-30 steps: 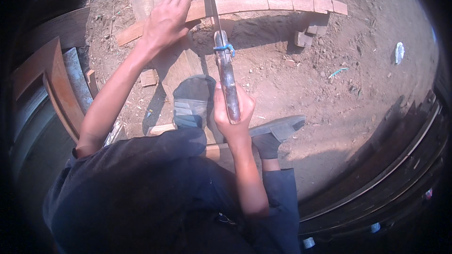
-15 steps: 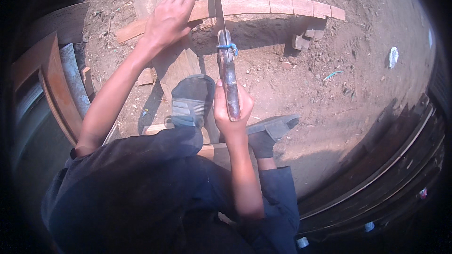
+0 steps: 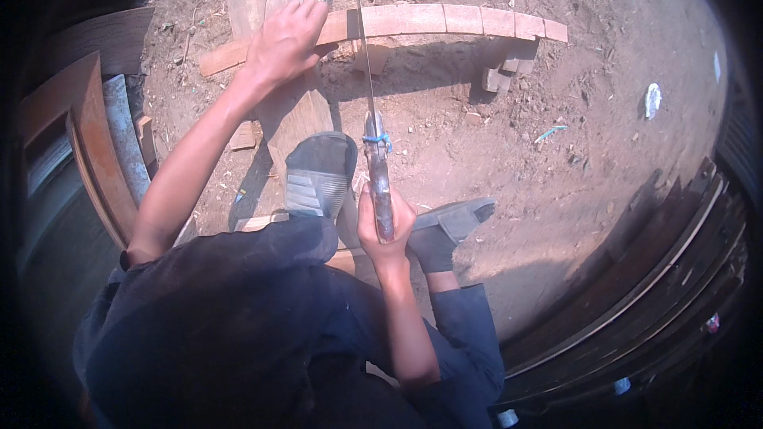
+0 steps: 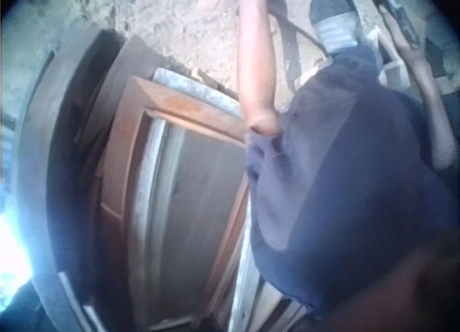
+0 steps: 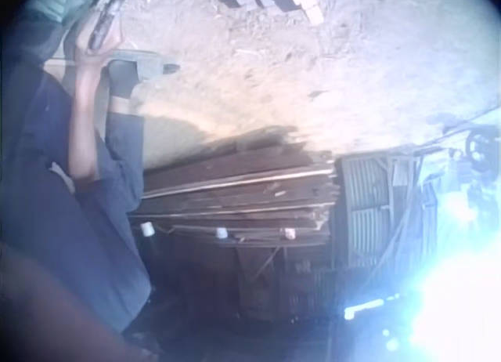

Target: The person uses a hand saw to cut a curved piece of wood that is resting on a small wooden support. The person holds the wood steady with their left hand and saws with their right hand throughout the clip.

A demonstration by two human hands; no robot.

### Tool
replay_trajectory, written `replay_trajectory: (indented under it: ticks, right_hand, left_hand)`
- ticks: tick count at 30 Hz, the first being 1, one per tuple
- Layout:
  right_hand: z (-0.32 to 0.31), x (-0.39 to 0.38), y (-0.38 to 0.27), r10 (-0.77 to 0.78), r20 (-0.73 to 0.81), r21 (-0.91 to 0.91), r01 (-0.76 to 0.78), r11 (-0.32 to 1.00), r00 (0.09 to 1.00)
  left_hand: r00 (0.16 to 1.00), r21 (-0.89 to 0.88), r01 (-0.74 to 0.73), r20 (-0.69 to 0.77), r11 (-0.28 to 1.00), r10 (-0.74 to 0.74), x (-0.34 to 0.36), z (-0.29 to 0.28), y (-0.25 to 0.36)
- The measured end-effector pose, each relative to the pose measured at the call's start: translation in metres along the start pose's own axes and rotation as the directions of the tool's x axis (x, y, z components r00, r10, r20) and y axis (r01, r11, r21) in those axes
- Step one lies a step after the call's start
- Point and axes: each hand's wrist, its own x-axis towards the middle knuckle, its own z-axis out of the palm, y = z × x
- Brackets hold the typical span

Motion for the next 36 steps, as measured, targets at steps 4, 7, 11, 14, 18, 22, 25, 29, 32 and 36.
replay_trajectory:
  ticks: [4, 7, 11, 14, 18, 22, 25, 29, 32, 36]
  right_hand:
    - [-0.003, -0.005, -0.001, 0.030, 0.006, 0.003, -0.030, 1.000, 1.000]
    - [0.009, 0.049, -0.014, 0.070, 0.017, 0.156, -0.072, 0.985, 0.997]
    - [0.013, 0.042, -0.013, 0.063, -0.008, 0.175, -0.061, 0.983, 0.998]
    - [-0.005, -0.016, 0.011, -0.001, 0.006, 0.002, 0.001, 1.000, 1.000]
    - [-0.008, -0.008, 0.005, 0.025, 0.020, 0.054, -0.026, 0.998, 0.999]
    - [0.007, 0.066, -0.012, 0.073, 0.020, 0.255, -0.075, 0.964, 0.997]
    - [0.009, 0.036, -0.008, 0.042, -0.009, 0.171, -0.039, 0.984, 0.999]
    - [-0.017, -0.025, 0.007, 0.033, 0.021, -0.014, -0.033, 0.999, 0.999]
    - [-0.012, -0.008, 0.005, 0.005, 0.038, 0.018, -0.005, 1.000, 0.999]
    - [0.007, 0.058, -0.012, 0.057, -0.013, 0.248, -0.052, 0.967, 0.998]
  left_hand:
    - [1.000, 0.007, -0.006, 0.004, 1.000, 0.006, -0.003, -0.002, 0.001]
    - [0.999, 0.011, -0.015, 0.033, 1.000, 0.014, 0.001, 0.000, 0.003]
    - [0.999, 0.000, -0.036, 0.007, 0.999, 0.036, 0.001, 0.000, 0.003]
    - [1.000, 0.019, -0.003, 0.021, 1.000, 0.002, -0.002, 0.000, 0.002]
    - [0.998, 0.045, -0.018, 0.064, 0.999, 0.015, -0.001, -0.004, 0.002]
    - [0.999, 0.014, -0.031, 0.044, 0.999, 0.031, -0.003, -0.005, 0.005]
    - [0.999, 0.030, -0.020, 0.027, 0.999, 0.020, 0.002, -0.003, 0.003]
    - [0.998, 0.035, -0.002, 0.064, 0.999, 0.000, -0.002, -0.005, 0.004]
    - [0.999, 0.041, -0.029, 0.035, 0.999, 0.027, -0.003, -0.003, 0.001]
    - [0.998, 0.038, -0.046, 0.039, 0.998, 0.044, 0.001, -0.002, 0.002]
